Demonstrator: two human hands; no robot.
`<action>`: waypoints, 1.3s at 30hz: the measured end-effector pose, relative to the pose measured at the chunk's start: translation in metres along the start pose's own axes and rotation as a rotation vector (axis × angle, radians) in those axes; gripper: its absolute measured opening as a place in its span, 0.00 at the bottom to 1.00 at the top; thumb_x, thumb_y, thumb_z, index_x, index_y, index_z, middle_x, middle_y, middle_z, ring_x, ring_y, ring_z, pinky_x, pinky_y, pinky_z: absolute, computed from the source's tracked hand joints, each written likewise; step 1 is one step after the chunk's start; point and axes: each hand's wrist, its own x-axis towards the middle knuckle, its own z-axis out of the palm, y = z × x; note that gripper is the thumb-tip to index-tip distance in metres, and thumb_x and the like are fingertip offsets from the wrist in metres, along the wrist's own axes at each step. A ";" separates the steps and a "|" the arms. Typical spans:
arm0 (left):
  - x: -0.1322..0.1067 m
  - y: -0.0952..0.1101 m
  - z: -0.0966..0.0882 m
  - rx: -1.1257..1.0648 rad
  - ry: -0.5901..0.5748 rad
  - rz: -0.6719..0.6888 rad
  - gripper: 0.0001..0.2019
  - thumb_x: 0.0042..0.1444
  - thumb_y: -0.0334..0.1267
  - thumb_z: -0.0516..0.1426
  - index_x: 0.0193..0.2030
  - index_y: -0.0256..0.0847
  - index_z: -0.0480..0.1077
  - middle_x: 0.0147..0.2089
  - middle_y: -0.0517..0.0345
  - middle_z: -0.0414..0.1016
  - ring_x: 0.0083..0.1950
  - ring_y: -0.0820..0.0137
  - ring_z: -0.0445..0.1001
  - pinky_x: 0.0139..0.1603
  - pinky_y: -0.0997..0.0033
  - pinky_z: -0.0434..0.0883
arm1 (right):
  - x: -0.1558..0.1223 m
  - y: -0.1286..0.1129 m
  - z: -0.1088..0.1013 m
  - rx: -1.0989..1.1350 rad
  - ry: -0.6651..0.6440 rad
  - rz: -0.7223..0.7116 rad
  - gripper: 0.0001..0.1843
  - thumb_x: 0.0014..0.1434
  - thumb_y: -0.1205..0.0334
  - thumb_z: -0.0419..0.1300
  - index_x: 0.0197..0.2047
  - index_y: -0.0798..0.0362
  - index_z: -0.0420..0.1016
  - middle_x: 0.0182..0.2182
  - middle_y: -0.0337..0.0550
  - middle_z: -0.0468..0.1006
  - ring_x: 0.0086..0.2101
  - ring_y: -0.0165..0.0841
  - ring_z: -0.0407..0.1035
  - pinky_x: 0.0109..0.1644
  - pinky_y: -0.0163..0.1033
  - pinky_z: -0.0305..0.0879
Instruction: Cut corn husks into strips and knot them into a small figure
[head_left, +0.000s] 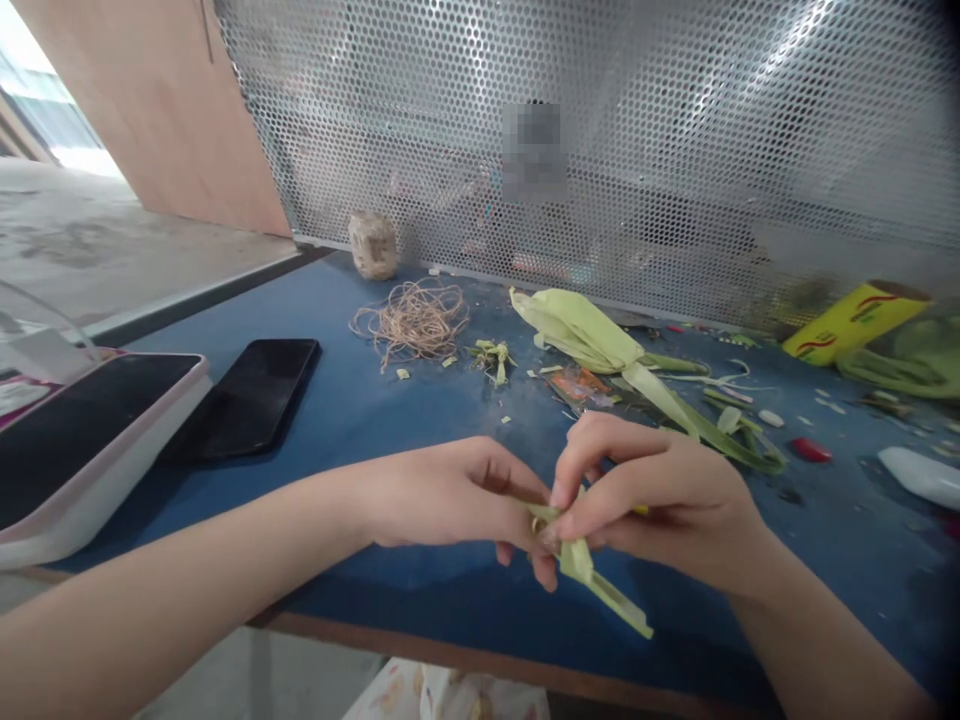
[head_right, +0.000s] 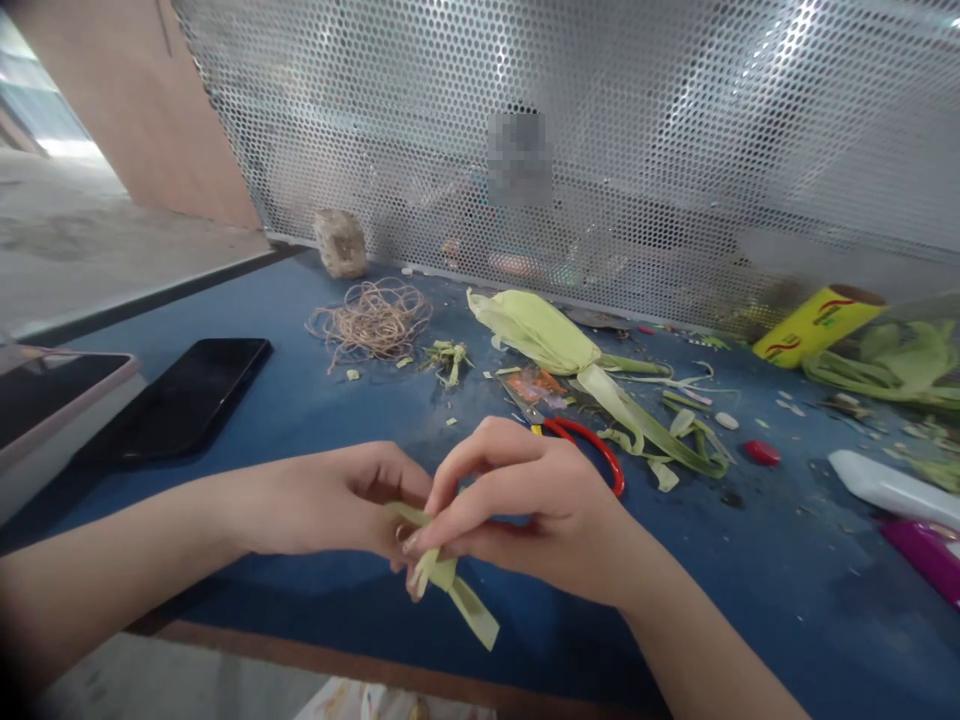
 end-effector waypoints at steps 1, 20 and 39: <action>0.000 0.000 0.000 -0.023 0.000 -0.002 0.05 0.46 0.28 0.57 0.25 0.37 0.74 0.19 0.66 0.71 0.27 0.77 0.66 0.31 0.79 0.64 | 0.000 0.000 -0.001 0.035 0.001 0.015 0.04 0.55 0.70 0.60 0.34 0.55 0.76 0.34 0.42 0.75 0.34 0.26 0.67 0.37 0.33 0.63; 0.002 0.001 -0.002 -0.127 -0.003 -0.050 0.07 0.48 0.27 0.53 0.23 0.36 0.70 0.19 0.64 0.70 0.24 0.78 0.67 0.29 0.80 0.64 | -0.005 -0.003 0.005 -0.151 0.084 0.043 0.07 0.56 0.75 0.56 0.34 0.54 0.72 0.31 0.40 0.75 0.33 0.25 0.68 0.39 0.31 0.66; 0.003 -0.005 -0.004 -0.261 -0.032 -0.052 0.09 0.50 0.25 0.53 0.23 0.35 0.71 0.19 0.64 0.72 0.25 0.79 0.68 0.29 0.82 0.64 | -0.010 -0.003 0.000 -0.350 -0.013 -0.005 0.09 0.60 0.71 0.53 0.41 0.54 0.72 0.37 0.43 0.77 0.37 0.26 0.70 0.44 0.32 0.65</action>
